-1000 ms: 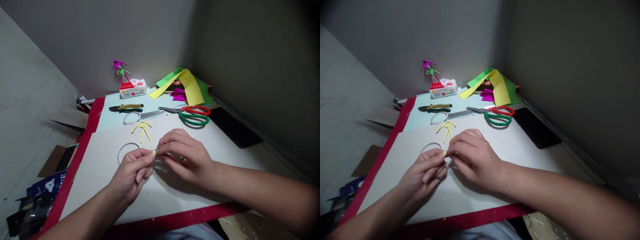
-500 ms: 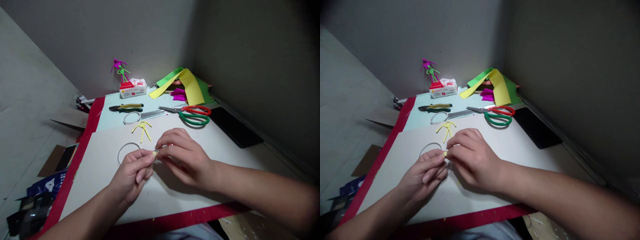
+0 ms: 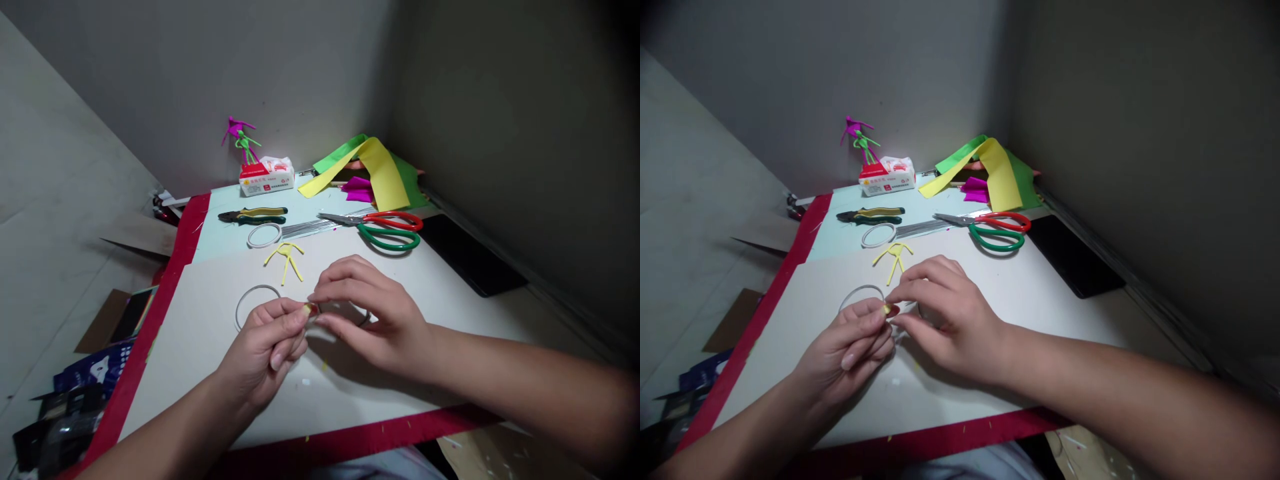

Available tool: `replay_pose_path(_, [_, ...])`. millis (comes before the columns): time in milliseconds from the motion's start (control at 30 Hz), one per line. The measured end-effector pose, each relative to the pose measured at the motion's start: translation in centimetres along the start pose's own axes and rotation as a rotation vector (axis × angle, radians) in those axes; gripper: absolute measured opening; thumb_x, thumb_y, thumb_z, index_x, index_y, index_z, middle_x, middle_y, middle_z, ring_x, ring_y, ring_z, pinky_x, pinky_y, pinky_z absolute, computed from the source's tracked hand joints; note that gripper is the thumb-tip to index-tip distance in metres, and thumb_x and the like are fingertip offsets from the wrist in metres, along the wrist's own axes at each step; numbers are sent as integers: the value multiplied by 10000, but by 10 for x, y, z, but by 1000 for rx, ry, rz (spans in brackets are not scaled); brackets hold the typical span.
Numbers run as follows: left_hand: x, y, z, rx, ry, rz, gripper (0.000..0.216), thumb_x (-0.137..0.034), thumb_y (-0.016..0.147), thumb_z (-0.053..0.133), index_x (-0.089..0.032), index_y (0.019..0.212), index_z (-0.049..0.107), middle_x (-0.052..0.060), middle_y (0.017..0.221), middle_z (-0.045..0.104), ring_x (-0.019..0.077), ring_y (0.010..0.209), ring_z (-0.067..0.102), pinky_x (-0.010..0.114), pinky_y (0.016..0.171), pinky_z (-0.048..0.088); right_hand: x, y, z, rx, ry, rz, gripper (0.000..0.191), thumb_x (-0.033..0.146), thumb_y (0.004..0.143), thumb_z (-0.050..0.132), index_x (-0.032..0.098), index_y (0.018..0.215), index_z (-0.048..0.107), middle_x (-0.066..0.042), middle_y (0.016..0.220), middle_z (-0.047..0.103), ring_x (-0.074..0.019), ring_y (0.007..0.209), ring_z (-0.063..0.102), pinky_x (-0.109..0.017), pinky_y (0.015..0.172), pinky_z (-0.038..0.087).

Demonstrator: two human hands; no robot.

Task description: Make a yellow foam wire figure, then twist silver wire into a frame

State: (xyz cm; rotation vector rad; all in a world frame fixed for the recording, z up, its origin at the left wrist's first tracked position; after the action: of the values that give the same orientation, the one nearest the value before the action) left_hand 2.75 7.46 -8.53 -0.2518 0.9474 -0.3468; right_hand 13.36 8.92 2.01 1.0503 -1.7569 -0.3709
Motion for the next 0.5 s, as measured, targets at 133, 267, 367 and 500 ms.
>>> replay_pose_path(133, [2, 0, 0, 6, 28, -17, 174, -243, 696, 776, -139, 639, 649, -104, 270, 331, 20, 338, 135, 186, 429, 212, -5, 0, 2, -5, 56, 48, 133, 126, 814, 638, 171, 931, 683, -88, 910, 639, -200, 887, 582, -397, 809, 479])
replay_pose_path(267, [2, 0, -1, 6, 42, -15, 181, -248, 711, 764, -137, 636, 643, -98, 267, 345, 19, 330, 165, 185, 438, 232, -14, 1, 4, -9, 167, 156, 123, 103, 803, 651, 169, 898, 694, -76, 897, 644, -179, 867, 603, -368, 807, 495])
replay_pose_path(367, [3, 1, 0, 19, 32, -11, 186, -253, 712, 764, -137, 629, 645, -96, 259, 345, 17, 320, 160, 185, 429, 228, -21, -1, 9, 5, 268, 241, 128, 106, 793, 671, 176, 897, 696, -64, 904, 646, -167, 872, 613, -342, 807, 501])
replay_pose_path(500, [3, 0, 4, 59, -17, 0, 175, -235, 723, 756, -144, 620, 648, -91, 252, 355, 21, 316, 153, 187, 421, 219, -27, -2, 14, 12, 379, 291, 116, 112, 784, 688, 163, 888, 698, -63, 892, 650, -159, 876, 619, -333, 828, 493])
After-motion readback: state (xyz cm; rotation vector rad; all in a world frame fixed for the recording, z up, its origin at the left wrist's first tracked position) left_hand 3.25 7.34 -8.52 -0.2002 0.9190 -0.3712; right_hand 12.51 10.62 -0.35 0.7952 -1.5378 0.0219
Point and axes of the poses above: each hand's wrist, its own y-axis towards the middle knuckle, its own z-axis out of the palm, x = y × z, the point moved 10 cm from there along y, towards the middle knuckle
